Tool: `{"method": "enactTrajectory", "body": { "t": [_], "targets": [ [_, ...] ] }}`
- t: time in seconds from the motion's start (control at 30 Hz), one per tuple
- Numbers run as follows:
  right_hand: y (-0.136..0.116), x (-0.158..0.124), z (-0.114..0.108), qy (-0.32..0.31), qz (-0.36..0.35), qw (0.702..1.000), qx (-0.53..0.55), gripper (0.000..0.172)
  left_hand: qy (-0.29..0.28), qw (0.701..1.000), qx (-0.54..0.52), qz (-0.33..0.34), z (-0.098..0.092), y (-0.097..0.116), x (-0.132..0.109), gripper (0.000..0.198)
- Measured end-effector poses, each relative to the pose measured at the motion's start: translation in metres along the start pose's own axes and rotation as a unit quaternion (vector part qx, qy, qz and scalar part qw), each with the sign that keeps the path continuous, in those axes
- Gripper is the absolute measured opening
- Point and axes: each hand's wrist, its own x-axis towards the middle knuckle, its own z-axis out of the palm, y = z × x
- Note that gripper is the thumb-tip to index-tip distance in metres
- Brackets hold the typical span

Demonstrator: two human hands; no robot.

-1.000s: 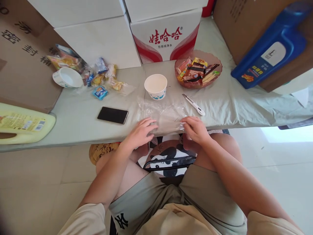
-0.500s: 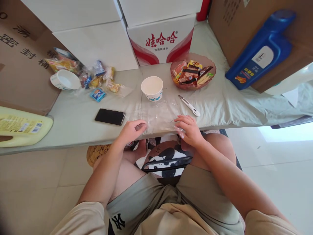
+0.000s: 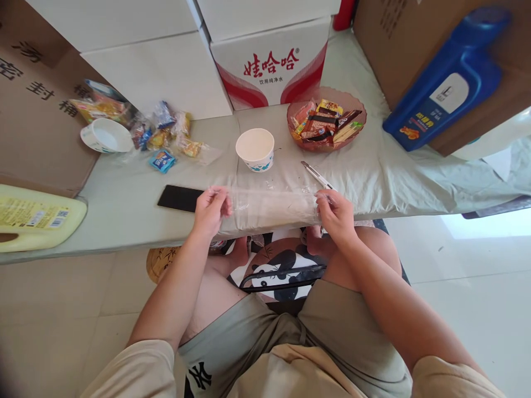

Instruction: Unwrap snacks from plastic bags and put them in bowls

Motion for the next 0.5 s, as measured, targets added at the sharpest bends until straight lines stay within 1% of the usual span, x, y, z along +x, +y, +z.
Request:
{"method": "enactTrajectory", "body": {
  "t": [0.07,0.13,0.2,0.27,0.33,0.4,0.5],
  "targets": [
    [0.0,0.001,0.0,-0.007,0.031,0.999,-0.009,0.021,0.011,0.997,0.081,0.003,0.002,-0.002,0.002,0.027],
    [0.001,0.001,0.0,-0.002,0.028,0.998,-0.05,0.024,0.012,0.982,0.187,0.008,0.002,-0.004,0.003,0.023],
    [0.006,0.001,0.0,0.014,-0.018,0.993,-0.119,0.032,0.013,0.956,0.293,0.014,0.001,-0.006,0.002,0.021],
    [0.01,0.001,0.0,0.022,-0.069,0.979,-0.188,0.038,0.031,0.927,0.372,0.025,0.002,-0.006,0.002,0.02],
    [0.014,0.001,0.0,0.012,-0.105,0.966,-0.235,0.044,0.05,0.91,0.41,0.035,0.003,-0.006,0.001,0.02],
    [0.015,0.0,0.001,-0.016,-0.145,0.955,-0.257,0.048,0.055,0.903,0.425,0.043,0.004,-0.006,0.001,0.019],
    [0.011,-0.002,0.002,-0.05,-0.208,0.939,-0.271,0.046,0.069,0.891,0.443,0.067,0.006,-0.006,0.002,0.017]
  ]
}}
